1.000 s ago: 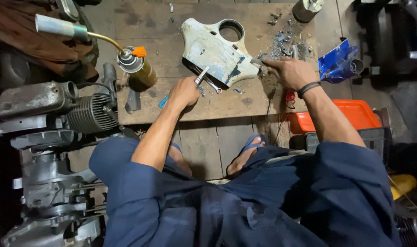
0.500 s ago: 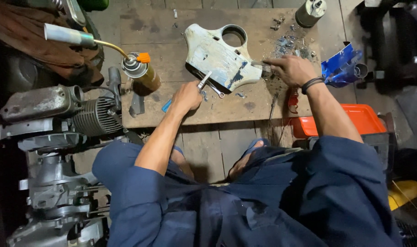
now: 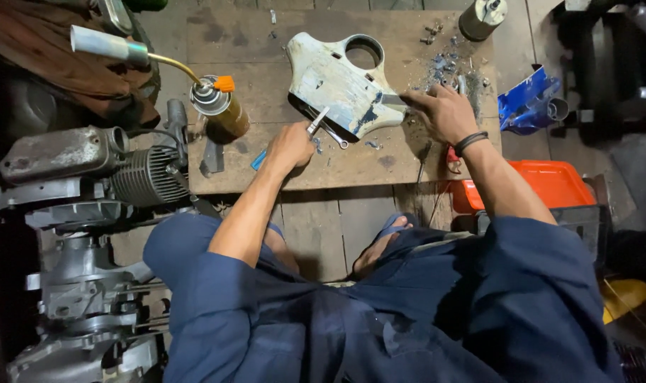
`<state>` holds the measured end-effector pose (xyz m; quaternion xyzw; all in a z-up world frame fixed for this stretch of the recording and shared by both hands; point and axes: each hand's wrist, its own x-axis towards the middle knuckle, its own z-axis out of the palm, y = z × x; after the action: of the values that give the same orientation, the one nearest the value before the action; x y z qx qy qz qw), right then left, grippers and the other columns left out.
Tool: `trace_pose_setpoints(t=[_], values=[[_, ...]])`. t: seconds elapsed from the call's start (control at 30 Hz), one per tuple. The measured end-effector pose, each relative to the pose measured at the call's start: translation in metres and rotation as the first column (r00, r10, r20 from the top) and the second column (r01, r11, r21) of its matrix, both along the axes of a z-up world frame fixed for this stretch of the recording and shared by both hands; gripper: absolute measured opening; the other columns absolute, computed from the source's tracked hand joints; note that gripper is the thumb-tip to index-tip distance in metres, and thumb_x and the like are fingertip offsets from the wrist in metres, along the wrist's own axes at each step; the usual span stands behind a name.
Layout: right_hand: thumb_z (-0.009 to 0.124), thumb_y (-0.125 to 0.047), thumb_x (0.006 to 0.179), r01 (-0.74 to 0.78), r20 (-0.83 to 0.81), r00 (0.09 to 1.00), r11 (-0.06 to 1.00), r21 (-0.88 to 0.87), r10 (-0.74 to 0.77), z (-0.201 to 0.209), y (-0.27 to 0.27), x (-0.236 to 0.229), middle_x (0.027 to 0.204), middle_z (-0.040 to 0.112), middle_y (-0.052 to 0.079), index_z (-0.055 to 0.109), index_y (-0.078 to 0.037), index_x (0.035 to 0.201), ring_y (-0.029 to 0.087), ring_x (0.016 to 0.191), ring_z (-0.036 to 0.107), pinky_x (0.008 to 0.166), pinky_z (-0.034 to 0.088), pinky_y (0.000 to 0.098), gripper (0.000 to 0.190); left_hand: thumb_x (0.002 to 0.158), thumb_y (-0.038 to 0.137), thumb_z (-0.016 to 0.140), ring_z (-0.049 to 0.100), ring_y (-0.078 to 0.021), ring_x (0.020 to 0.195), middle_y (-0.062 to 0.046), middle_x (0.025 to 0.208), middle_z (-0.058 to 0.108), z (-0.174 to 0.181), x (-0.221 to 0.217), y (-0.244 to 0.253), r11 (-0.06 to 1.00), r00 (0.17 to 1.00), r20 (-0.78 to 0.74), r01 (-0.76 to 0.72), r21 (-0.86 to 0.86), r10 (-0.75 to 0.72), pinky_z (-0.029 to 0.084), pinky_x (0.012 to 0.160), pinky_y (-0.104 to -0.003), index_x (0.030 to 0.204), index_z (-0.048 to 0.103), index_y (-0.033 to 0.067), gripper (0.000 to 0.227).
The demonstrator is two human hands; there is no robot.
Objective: The person scrapes a metal part on a wooden table using a chisel and a hammer. They repeatedly strike the chisel to remove material from the surface. At the end, they pick up a lighter and a blowtorch canister.
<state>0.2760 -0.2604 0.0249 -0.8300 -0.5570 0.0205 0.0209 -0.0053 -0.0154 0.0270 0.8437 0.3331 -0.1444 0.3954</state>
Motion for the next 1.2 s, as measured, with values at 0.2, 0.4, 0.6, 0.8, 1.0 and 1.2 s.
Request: trace_pose_setpoints(t=[0.2,0.4,0.6,0.8,1.0,1.2], values=[[0.056,-0.038,0.105,0.034,-0.040,0.999,0.999,0.033,-0.033,-0.009,0.003,0.001,0.098,0.060,0.011,0.061,-0.042,0.144,0.035,0.098,0.063,0.079,0.053,0.0482,0.040,0.087,0.008,0.057,0.071,-0.0431,0.104,-0.021,0.101,0.075,0.004,0.000,0.001,1.000,1.000,0.023,0.010,0.008,-0.010,0.056,0.084,-0.056,0.120,0.070,0.0067,0.036],[0.062,-0.033,0.104,0.011,-0.054,0.999,0.997,0.077,-0.006,-0.030,0.003,0.005,0.094,0.057,0.008,0.068,-0.035,0.138,0.033,0.095,0.061,0.082,0.051,0.0475,0.035,0.086,0.009,0.058,0.072,-0.0421,0.101,-0.020,0.099,0.075,-0.010,0.001,0.000,1.000,0.998,0.051,-0.021,0.015,0.021,0.056,0.082,-0.055,0.119,0.070,0.0081,0.035],[0.059,-0.040,0.104,0.052,0.008,0.999,0.999,0.016,-0.052,-0.004,0.001,0.011,0.098,0.059,0.006,0.065,-0.040,0.141,0.030,0.097,0.060,0.084,0.046,0.0452,0.038,0.086,0.008,0.056,0.072,-0.0432,0.102,-0.022,0.101,0.075,0.005,-0.001,0.000,1.000,0.999,0.043,-0.008,0.002,0.008,0.056,0.083,-0.055,0.122,0.070,0.0053,0.038],[0.061,-0.038,0.101,0.060,0.032,0.998,0.997,0.048,-0.062,-0.012,-0.004,0.010,0.099,0.060,0.005,0.068,-0.039,0.136,0.028,0.100,0.060,0.085,0.045,0.0449,0.036,0.087,0.010,0.056,0.072,-0.0425,0.101,-0.021,0.100,0.075,0.008,-0.003,0.001,1.000,0.999,0.041,0.006,0.003,-0.006,0.057,0.079,-0.054,0.121,0.070,0.0077,0.037],[0.058,-0.035,0.108,-0.017,-0.079,0.997,0.997,-0.073,0.011,0.019,0.018,-0.023,0.101,0.066,0.005,0.068,-0.035,0.139,0.024,0.096,0.060,0.086,0.042,0.0388,0.033,0.086,0.010,0.056,0.072,-0.0436,0.100,-0.021,0.100,0.075,0.001,-0.001,0.003,1.000,0.998,0.062,0.012,0.005,-0.012,0.057,0.079,-0.056,0.124,0.070,0.0060,0.040],[0.052,-0.040,0.109,0.029,0.041,0.999,0.996,-0.090,-0.025,0.019,0.019,-0.018,0.094,0.060,-0.001,0.070,-0.044,0.130,0.021,0.093,0.056,0.086,0.037,0.0411,0.028,0.086,0.012,0.056,0.072,-0.0422,0.101,-0.020,0.100,0.075,-0.010,-0.003,0.002,1.000,0.998,0.061,-0.004,0.013,0.003,0.057,0.079,-0.056,0.120,0.071,0.0084,0.038]])
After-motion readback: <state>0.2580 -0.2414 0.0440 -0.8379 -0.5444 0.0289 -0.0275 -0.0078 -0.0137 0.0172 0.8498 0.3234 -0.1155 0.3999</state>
